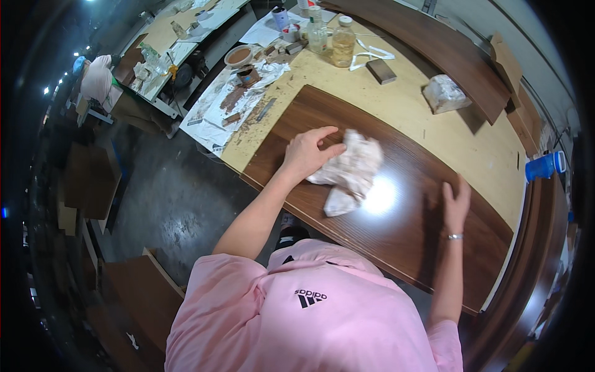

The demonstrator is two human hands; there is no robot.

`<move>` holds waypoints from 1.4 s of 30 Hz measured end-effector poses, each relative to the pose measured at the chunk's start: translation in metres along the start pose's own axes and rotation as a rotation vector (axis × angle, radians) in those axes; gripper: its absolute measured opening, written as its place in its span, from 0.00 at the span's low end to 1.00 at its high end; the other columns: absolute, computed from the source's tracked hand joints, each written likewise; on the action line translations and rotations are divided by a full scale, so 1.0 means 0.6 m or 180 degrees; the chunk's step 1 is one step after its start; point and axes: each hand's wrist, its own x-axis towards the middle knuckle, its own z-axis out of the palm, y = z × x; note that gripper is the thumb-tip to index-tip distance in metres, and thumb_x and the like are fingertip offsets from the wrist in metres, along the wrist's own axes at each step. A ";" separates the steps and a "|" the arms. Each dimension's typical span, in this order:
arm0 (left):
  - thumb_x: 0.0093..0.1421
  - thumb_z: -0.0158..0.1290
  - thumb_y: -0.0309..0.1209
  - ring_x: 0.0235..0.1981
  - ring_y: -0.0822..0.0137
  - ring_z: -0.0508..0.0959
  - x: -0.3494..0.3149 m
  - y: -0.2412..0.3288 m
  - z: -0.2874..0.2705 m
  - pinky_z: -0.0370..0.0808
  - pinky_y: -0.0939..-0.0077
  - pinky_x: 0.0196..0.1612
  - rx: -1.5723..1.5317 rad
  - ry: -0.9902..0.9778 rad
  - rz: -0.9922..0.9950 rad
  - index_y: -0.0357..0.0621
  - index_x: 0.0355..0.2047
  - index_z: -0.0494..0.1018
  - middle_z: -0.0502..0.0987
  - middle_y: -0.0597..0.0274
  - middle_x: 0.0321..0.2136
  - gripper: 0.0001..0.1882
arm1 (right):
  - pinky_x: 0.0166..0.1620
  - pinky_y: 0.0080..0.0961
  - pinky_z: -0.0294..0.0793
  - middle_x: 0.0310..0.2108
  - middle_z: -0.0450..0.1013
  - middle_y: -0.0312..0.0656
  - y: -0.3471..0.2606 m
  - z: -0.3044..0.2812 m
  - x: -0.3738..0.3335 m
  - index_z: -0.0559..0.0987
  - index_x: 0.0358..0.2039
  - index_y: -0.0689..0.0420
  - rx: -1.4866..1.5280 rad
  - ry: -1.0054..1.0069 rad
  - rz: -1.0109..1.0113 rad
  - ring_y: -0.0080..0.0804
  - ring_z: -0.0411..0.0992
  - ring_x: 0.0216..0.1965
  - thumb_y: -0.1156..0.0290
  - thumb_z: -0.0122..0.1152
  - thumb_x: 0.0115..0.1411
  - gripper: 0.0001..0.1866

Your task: The person rubs a sanding block along the edges and surface of a wood panel, then wipes the panel with a cloth, repeats the sanding and wiping, and finally applies a liquid from a bottle to the cloth before wiping the panel again.

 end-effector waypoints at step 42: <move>0.50 0.58 0.22 0.52 0.50 0.71 0.355 -0.237 -0.047 0.69 0.60 0.55 -0.0074 -0.0101 0.2192 0.42 0.42 0.73 0.75 0.53 0.48 0.17 | 0.64 0.54 0.56 0.59 0.65 0.50 -0.422 0.344 -0.087 0.75 0.50 0.55 -0.1671 0.0205 0.0152 0.55 0.58 0.63 0.74 0.62 0.47 0.26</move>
